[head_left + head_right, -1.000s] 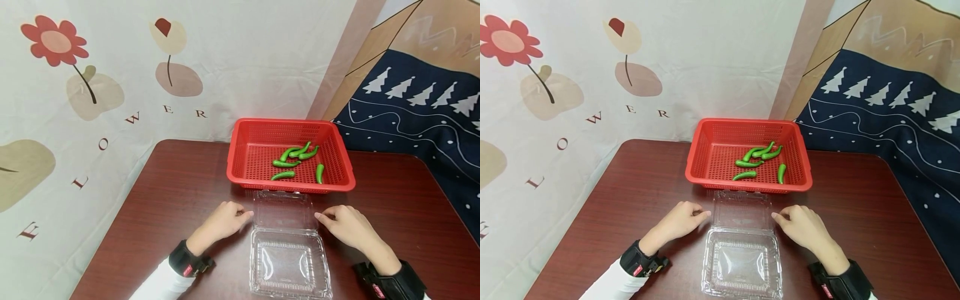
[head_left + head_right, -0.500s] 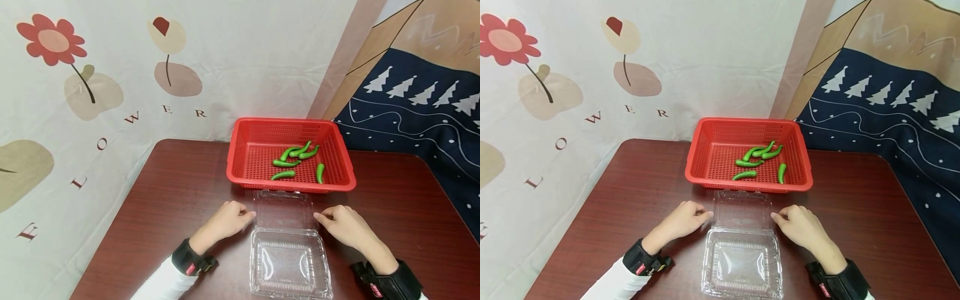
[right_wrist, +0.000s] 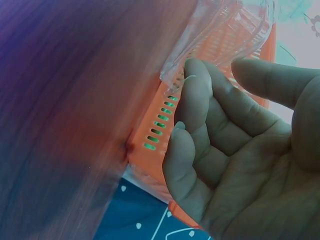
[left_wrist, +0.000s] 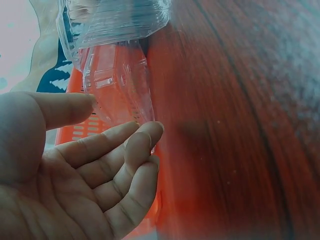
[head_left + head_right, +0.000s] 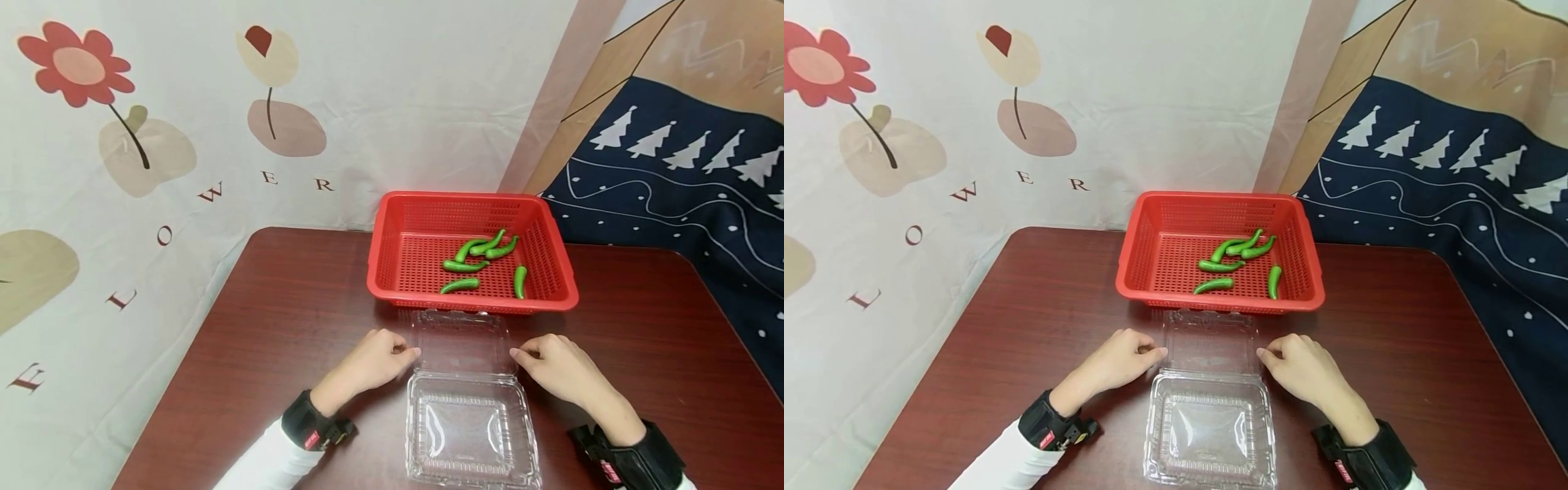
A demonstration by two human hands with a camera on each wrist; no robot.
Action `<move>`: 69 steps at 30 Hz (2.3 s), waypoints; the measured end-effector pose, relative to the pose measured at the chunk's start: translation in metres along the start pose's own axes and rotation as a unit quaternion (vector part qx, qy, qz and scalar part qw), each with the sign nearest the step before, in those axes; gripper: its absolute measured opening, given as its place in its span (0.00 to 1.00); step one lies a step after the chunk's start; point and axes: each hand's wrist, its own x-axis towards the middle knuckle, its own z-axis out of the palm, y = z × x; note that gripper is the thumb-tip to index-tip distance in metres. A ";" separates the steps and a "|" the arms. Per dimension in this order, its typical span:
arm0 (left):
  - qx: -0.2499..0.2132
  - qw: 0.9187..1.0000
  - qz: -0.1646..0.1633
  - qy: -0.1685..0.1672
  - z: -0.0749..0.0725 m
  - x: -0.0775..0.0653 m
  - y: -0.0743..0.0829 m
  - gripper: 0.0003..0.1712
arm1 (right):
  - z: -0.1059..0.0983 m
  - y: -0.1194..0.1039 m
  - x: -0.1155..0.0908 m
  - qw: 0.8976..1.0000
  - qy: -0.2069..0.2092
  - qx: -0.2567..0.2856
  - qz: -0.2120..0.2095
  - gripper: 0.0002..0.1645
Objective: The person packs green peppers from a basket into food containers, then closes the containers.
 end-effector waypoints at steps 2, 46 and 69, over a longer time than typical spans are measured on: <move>-0.004 1.000 0.000 0.001 0.000 0.000 0.001 0.19 | 0.000 0.000 0.000 1.000 -0.002 0.002 0.001 0.14; -0.062 0.998 0.006 -0.030 -0.014 -0.009 0.007 0.09 | -0.011 -0.010 -0.011 0.999 -0.021 0.009 -0.029 0.09; -0.052 0.998 0.035 -0.028 -0.020 -0.012 0.008 0.05 | -0.017 -0.016 -0.017 0.999 -0.026 -0.004 -0.022 0.08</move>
